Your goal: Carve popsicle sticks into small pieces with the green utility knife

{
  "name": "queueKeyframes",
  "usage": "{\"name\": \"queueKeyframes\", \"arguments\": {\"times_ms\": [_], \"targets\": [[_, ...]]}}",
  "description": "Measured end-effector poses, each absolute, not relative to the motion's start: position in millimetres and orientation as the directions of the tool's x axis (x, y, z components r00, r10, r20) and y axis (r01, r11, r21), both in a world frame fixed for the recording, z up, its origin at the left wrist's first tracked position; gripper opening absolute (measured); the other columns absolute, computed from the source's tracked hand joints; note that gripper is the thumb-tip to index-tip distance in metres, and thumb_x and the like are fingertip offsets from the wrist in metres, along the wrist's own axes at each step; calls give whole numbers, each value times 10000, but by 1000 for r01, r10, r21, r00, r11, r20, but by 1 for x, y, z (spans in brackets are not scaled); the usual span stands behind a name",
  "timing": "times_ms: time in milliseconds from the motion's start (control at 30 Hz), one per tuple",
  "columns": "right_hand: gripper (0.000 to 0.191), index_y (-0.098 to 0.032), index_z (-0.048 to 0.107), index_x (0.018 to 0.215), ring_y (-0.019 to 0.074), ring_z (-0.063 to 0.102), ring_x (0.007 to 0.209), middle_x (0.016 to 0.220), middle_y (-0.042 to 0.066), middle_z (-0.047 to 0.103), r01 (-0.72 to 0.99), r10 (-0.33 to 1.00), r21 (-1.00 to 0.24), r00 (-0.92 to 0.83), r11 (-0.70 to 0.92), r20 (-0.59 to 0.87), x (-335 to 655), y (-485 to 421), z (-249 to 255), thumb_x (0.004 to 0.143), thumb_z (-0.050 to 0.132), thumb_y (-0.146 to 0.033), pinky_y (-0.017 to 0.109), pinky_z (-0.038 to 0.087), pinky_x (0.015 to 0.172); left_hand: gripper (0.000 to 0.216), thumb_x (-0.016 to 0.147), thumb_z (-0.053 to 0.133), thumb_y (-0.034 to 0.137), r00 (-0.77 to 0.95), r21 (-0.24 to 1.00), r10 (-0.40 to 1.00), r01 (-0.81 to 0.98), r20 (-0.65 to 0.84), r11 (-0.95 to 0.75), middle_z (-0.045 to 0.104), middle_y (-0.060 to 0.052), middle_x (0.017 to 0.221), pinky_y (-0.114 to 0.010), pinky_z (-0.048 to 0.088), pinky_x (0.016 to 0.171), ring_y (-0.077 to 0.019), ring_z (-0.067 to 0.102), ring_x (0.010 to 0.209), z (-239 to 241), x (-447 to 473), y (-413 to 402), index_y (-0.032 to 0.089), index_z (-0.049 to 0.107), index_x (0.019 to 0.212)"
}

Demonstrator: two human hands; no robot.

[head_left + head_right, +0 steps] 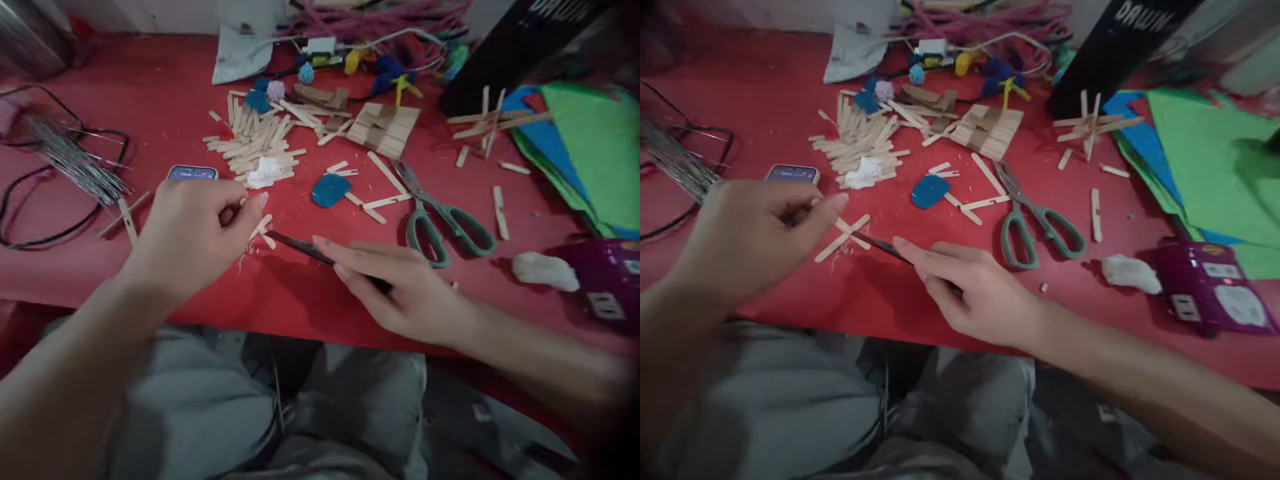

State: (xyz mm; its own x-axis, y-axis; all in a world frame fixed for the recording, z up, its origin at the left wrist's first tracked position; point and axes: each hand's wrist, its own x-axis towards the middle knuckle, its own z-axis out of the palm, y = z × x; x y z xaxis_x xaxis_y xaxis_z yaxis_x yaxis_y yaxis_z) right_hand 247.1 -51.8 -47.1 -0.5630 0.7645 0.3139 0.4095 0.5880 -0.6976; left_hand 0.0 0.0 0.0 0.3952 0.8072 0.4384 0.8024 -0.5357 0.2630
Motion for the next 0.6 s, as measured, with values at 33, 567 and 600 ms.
{"name": "queueKeyframes", "arguments": {"times_ms": [33, 567, 600], "targets": [[454, -46, 526, 1405, 106, 563, 667, 793, 43, 633, 413, 769, -701, -559, 582, 309, 247, -52, -46, 956, 479, -96, 219, 480, 621, 452, 847, 582, 229, 398, 264, 806, 800, 437, -538, 186, 70, 469, -187, 149, 441, -29, 170, 446, 0, 0, 0, 147, 311, 495], [439, -126, 548, 1403, 122, 619, 703, 831, 47, 672, 424, 792, -717, -535, 553, 294, 248, -53, -46, 971, 475, -139, 239, 521, 656, 445, 846, 595, 225, 398, 256, 808, 805, 435, -535, 196, 77, 451, -181, 156, 435, -28, 172, 441, 0, -1, 0, 144, 349, 484], [438, -115, 547, 1403, 120, 612, 696, 822, 46, 665, 423, 792, -718, -536, 553, 294, 248, -54, -46, 971, 476, -138, 239, 519, 653, 445, 847, 593, 225, 396, 257, 809, 806, 435, -533, 196, 77, 453, -181, 158, 437, -29, 172, 443, 0, -1, 1, 145, 348, 485]]}}
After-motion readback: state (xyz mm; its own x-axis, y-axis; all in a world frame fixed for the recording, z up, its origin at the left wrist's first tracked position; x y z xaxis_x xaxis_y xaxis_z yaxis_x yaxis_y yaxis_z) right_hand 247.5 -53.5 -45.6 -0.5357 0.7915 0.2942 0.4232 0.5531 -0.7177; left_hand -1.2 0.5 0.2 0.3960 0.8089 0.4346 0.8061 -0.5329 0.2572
